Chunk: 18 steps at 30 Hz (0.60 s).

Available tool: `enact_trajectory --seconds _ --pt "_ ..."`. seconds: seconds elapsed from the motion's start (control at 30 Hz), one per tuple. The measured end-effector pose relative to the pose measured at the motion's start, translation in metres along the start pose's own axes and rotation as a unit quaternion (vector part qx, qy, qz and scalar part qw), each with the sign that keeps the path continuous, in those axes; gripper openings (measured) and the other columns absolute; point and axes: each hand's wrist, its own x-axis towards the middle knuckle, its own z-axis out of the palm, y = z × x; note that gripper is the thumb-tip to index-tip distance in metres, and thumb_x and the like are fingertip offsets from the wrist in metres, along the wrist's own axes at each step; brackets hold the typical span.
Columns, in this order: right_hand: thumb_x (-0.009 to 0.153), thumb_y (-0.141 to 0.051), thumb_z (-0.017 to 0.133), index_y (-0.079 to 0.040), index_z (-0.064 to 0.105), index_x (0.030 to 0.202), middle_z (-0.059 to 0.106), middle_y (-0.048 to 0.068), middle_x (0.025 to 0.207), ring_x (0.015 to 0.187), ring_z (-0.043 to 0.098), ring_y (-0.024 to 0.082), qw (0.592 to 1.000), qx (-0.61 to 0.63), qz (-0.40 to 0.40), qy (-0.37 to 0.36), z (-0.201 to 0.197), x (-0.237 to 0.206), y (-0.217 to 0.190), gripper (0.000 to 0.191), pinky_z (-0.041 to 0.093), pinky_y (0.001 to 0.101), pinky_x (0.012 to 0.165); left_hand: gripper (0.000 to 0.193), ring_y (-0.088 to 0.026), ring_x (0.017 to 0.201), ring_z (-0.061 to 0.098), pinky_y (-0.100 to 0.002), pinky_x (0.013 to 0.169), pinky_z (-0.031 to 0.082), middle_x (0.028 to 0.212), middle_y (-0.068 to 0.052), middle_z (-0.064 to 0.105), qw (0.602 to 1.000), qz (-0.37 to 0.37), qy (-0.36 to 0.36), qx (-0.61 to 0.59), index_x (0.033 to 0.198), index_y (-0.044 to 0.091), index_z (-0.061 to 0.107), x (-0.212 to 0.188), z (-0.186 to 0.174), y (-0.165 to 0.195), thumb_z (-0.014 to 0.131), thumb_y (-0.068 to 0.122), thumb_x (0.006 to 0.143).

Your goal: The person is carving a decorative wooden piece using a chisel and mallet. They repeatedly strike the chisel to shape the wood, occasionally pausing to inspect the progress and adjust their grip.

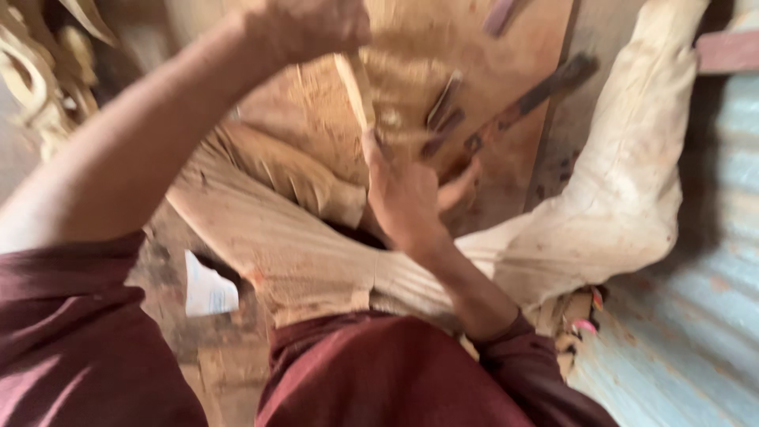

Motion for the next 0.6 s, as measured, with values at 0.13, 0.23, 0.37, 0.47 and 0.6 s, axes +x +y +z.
enact_trajectory --seconds 0.13,0.23,0.37,0.47,0.6 --pt "0.098 -0.009 0.053 -0.002 0.055 0.145 0.064 0.013 0.070 0.062 0.064 0.034 0.996 0.009 -0.086 0.034 0.000 0.005 0.002 0.047 0.049 0.0496 0.053 0.017 -0.013 0.083 0.066 -0.034 0.088 0.056 0.071 0.009 0.064 0.995 0.034 0.091 -0.029 0.069 0.025 0.063 0.006 -0.008 -0.006 0.075 0.023 0.081" --pt "0.097 -0.013 0.052 -0.015 0.059 0.142 0.067 0.014 0.069 0.062 0.066 0.034 1.000 0.012 0.002 -0.024 -0.007 0.013 0.000 0.046 0.051 0.0490 0.054 0.022 -0.010 0.080 0.065 -0.035 0.091 0.055 0.070 0.011 0.065 0.999 0.023 0.044 0.001 0.068 0.025 0.062 0.010 -0.017 -0.005 0.076 0.021 0.085" --pt "0.098 -0.012 0.049 -0.009 0.050 0.149 0.068 0.015 0.069 0.060 0.069 0.032 0.988 -0.006 0.059 -0.142 -0.013 0.023 -0.008 0.051 0.051 0.0466 0.049 0.019 -0.010 0.076 0.063 -0.032 0.084 0.054 0.078 0.007 0.070 0.992 0.048 -0.114 0.017 0.072 0.022 0.065 0.013 -0.025 -0.003 0.079 0.022 0.084" --pt "0.098 -0.011 0.050 -0.006 0.050 0.149 0.067 0.015 0.067 0.057 0.068 0.030 0.993 0.011 0.043 -0.110 -0.014 0.021 -0.010 0.051 0.051 0.0446 0.048 0.022 -0.010 0.074 0.062 -0.031 0.081 0.054 0.078 0.005 0.070 0.990 0.045 -0.134 -0.023 0.073 0.021 0.066 0.013 -0.022 -0.005 0.079 0.023 0.091" --pt "0.102 -0.009 0.050 -0.005 0.055 0.143 0.064 0.010 0.064 0.052 0.061 0.025 1.000 0.024 -0.016 -0.002 -0.011 0.017 -0.007 0.042 0.049 0.0421 0.047 0.017 -0.012 0.075 0.063 -0.038 0.098 0.055 0.069 0.009 0.067 0.998 0.011 0.050 -0.044 0.073 0.025 0.068 0.011 -0.008 -0.005 0.080 0.028 0.083"
